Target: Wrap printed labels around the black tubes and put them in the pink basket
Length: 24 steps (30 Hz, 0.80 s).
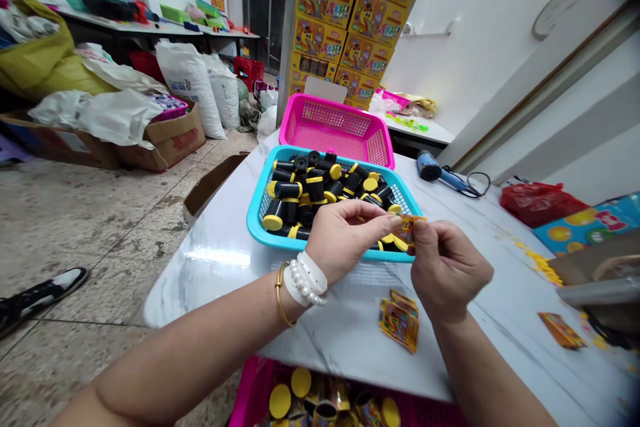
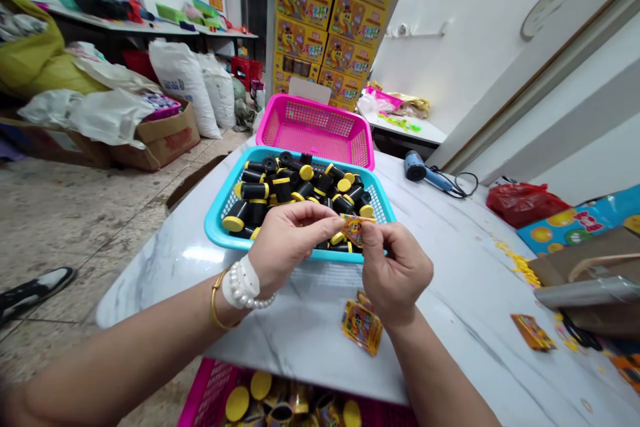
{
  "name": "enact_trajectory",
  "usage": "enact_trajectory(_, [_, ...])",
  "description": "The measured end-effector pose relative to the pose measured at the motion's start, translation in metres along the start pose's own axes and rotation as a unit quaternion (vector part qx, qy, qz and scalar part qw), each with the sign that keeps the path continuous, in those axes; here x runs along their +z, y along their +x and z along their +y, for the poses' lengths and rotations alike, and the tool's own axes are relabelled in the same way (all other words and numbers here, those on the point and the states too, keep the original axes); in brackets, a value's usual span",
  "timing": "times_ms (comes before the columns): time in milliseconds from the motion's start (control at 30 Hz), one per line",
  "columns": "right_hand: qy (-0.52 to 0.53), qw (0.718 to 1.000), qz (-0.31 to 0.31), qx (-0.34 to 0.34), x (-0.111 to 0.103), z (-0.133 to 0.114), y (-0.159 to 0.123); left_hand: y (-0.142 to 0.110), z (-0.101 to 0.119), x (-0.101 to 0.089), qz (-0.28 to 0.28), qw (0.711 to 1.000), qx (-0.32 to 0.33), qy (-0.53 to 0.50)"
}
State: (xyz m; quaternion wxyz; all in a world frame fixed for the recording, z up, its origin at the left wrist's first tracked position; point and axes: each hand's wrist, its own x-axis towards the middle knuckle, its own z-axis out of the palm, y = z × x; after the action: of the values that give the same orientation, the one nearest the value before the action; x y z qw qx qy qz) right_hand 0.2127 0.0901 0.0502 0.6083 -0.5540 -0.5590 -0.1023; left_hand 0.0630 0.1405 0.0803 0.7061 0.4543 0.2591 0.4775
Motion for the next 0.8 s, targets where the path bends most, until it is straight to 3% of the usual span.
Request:
enact_trajectory(167, [0.016, 1.000, -0.007, -0.016, -0.002, 0.002, -0.001, 0.002, 0.007, -0.002, -0.017, 0.999, -0.038, 0.001])
enact_trajectory(400, [-0.006, 0.998, -0.023, -0.049, -0.001, -0.001, -0.002, -0.001, 0.006, -0.002, -0.027, 0.999, -0.035, 0.013])
enact_trajectory(500, [-0.012, 0.996, -0.045, -0.074, 0.000, -0.003, -0.003, 0.000, 0.002, -0.004, -0.018, 0.997, 0.007, 0.069])
enact_trajectory(600, [0.000, 0.996, -0.067, -0.055, -0.001, -0.001, 0.002, 0.001, 0.001, -0.006, 0.047, 0.980, 0.113, 0.156])
enact_trajectory(700, [-0.025, 0.986, -0.165, -0.008, -0.002, 0.004, 0.014, 0.001, 0.005, -0.006, 0.095, 0.958, 0.182, 0.201])
enact_trajectory(733, [-0.066, 0.973, -0.223, 0.007, -0.002, 0.006, 0.020, 0.002, 0.007, -0.006, 0.091, 0.959, 0.177, 0.202])
enact_trajectory(800, [-0.178, 0.918, -0.353, 0.036, 0.000, 0.009, 0.032, 0.003, 0.010, -0.007, 0.076, 0.971, 0.136, 0.182])
